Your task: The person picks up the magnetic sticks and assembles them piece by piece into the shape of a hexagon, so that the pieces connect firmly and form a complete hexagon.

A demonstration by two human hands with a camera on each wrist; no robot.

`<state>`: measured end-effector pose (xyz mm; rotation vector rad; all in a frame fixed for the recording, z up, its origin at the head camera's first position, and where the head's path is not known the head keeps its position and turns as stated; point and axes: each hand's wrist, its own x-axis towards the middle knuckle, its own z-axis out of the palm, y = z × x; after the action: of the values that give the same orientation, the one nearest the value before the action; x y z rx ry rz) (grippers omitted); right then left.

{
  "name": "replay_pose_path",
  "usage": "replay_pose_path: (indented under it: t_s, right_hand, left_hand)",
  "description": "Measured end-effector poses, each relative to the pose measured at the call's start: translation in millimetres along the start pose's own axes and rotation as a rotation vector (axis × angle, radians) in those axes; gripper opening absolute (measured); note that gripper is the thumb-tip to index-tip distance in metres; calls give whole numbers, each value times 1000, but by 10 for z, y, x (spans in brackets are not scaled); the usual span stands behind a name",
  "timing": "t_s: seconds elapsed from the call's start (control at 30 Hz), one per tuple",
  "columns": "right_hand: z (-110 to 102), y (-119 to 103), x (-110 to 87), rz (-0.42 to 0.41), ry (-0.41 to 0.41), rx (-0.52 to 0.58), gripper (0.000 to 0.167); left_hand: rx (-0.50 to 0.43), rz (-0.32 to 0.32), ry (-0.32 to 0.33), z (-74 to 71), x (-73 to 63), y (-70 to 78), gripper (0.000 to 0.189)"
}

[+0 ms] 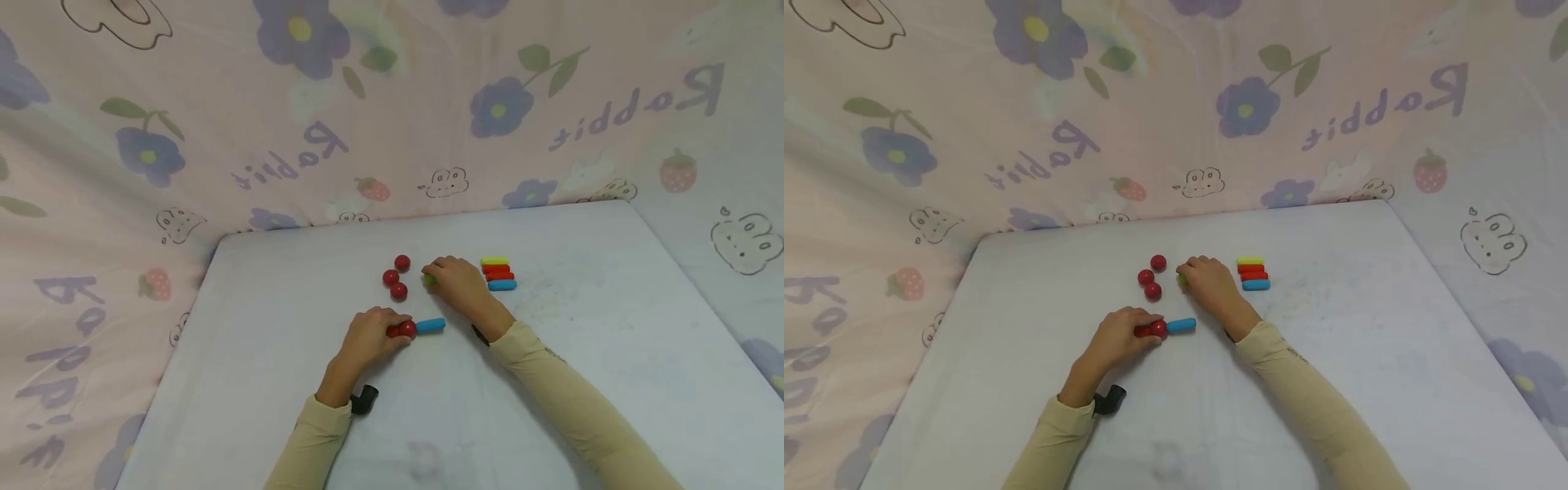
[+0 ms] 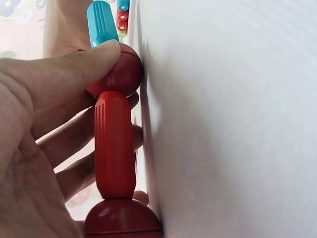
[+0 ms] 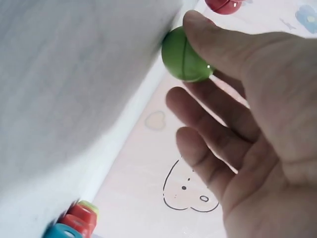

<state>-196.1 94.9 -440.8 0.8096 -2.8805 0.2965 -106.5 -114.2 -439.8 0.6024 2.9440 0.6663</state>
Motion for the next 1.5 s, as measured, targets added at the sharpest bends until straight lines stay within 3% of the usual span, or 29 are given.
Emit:
replay_pose_path:
  t_s: [0.33, 0.57, 0.77, 1.0, 1.27, 1.5]
  right_hand:
    - [-55, 68, -61, 97, -26, -7, 44]
    - [-73, 168, -162, 46, -47, -22, 44]
    - [-74, 192, -418, 35, -72, 33, 45]
    - [-73, 115, -591, -45, 13, 22, 44]
    - [-102, 73, -726, -44, 52, 33, 46]
    - [-87, 41, -784, -69, 67, 76, 42]
  left_hand:
    - [-13, -13, 9, 3, 3, 8, 40]
    - [-4, -29, 5, 19, 3, 2, 41]
    - [-4, -48, -13, 24, -23, 21, 41]
    - [-9, -68, -5, -1, 2, 5, 41]
    - [-20, -84, 1, -15, 55, 24, 39]
    - [-74, -113, -4, 6, 19, 28, 38]
